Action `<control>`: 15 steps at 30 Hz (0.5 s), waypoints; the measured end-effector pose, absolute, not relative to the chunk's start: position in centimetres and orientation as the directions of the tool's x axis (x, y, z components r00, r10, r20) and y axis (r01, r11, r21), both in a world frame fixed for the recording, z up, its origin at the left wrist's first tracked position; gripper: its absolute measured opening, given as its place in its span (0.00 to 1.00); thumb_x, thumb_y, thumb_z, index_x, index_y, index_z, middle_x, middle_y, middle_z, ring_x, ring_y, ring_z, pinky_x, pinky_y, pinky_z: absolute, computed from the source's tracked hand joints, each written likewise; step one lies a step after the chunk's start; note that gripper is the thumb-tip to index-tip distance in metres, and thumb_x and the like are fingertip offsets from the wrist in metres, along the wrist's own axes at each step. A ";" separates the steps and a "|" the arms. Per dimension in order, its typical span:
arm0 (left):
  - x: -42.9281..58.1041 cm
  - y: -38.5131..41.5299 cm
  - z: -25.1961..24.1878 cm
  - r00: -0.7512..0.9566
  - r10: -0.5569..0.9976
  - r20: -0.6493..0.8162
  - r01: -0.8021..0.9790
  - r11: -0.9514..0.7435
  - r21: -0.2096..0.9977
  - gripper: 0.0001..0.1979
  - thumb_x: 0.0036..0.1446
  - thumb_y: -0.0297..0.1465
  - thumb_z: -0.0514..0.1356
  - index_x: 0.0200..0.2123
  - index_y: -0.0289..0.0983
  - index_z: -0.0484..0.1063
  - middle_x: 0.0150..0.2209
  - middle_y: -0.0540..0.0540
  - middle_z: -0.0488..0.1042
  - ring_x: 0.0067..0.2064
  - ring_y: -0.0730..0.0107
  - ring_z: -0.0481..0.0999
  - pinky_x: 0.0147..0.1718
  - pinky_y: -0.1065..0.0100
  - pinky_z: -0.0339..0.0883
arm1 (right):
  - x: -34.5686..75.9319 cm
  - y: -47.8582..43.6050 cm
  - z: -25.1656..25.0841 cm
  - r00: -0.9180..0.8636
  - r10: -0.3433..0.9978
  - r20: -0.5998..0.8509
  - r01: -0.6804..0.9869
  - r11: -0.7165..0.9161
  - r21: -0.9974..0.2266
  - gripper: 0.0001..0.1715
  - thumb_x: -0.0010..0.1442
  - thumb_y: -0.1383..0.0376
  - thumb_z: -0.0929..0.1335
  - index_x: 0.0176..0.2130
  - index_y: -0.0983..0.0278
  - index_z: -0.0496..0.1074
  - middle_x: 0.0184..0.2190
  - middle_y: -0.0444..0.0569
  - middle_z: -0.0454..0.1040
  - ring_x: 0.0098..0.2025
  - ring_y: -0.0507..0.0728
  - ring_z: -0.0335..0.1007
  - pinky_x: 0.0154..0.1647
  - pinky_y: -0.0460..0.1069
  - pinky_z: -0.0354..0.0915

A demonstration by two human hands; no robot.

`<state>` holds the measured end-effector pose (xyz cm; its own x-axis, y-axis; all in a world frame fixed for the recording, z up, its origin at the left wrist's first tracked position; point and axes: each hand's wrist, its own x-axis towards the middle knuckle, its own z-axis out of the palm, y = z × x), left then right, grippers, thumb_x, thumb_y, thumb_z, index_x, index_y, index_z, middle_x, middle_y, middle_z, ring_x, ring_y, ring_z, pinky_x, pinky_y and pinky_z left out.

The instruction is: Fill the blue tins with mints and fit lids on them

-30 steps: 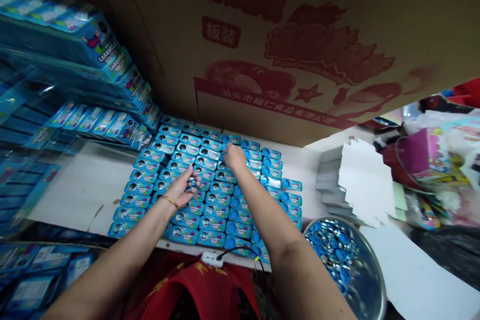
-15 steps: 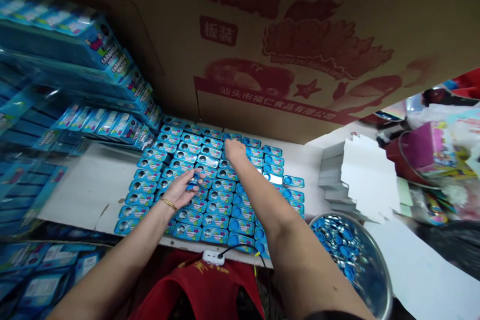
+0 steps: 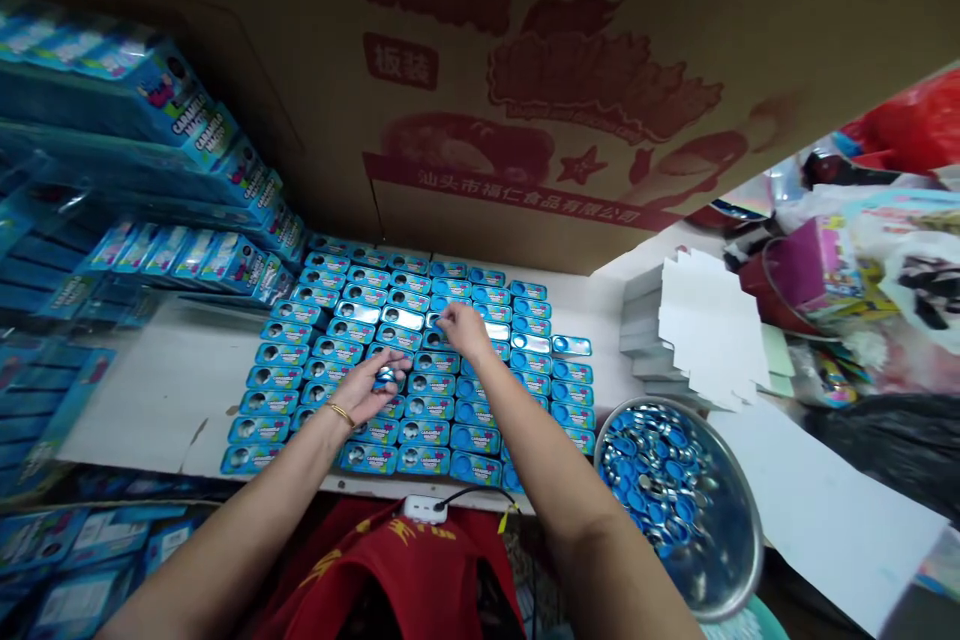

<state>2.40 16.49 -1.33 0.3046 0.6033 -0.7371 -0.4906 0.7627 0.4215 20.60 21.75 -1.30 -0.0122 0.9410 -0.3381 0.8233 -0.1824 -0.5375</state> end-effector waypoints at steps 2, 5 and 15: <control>2.0 16.4 -1.3 0.290 0.594 -0.750 -0.506 0.760 0.407 0.06 0.51 0.29 0.55 0.28 0.31 0.68 0.28 0.40 0.71 0.25 0.75 0.69 0.16 0.78 0.57 | 20.7 23.2 -1.0 0.055 0.929 -0.367 0.904 -0.202 -0.376 0.09 0.53 0.64 0.64 0.34 0.64 0.69 0.33 0.47 0.72 0.37 0.52 0.67 0.34 0.44 0.60; 1.3 16.4 -0.8 0.321 0.619 -0.716 -0.521 0.747 0.412 0.05 0.50 0.27 0.56 0.31 0.31 0.69 0.31 0.40 0.72 0.28 0.73 0.70 0.19 0.76 0.59 | 19.6 25.5 -1.0 0.091 0.889 -0.450 0.939 -0.226 -0.257 0.12 0.46 0.65 0.69 0.35 0.65 0.70 0.36 0.54 0.72 0.41 0.58 0.67 0.36 0.47 0.60; 0.7 16.5 -0.5 0.296 0.721 -0.626 -0.550 0.665 0.506 0.08 0.50 0.31 0.59 0.34 0.33 0.68 0.30 0.43 0.71 0.25 0.77 0.69 0.17 0.77 0.56 | 18.3 25.9 0.5 0.081 0.879 -0.470 0.970 -0.178 -0.165 0.23 0.47 0.61 0.70 0.44 0.63 0.67 0.42 0.56 0.70 0.45 0.60 0.65 0.41 0.50 0.60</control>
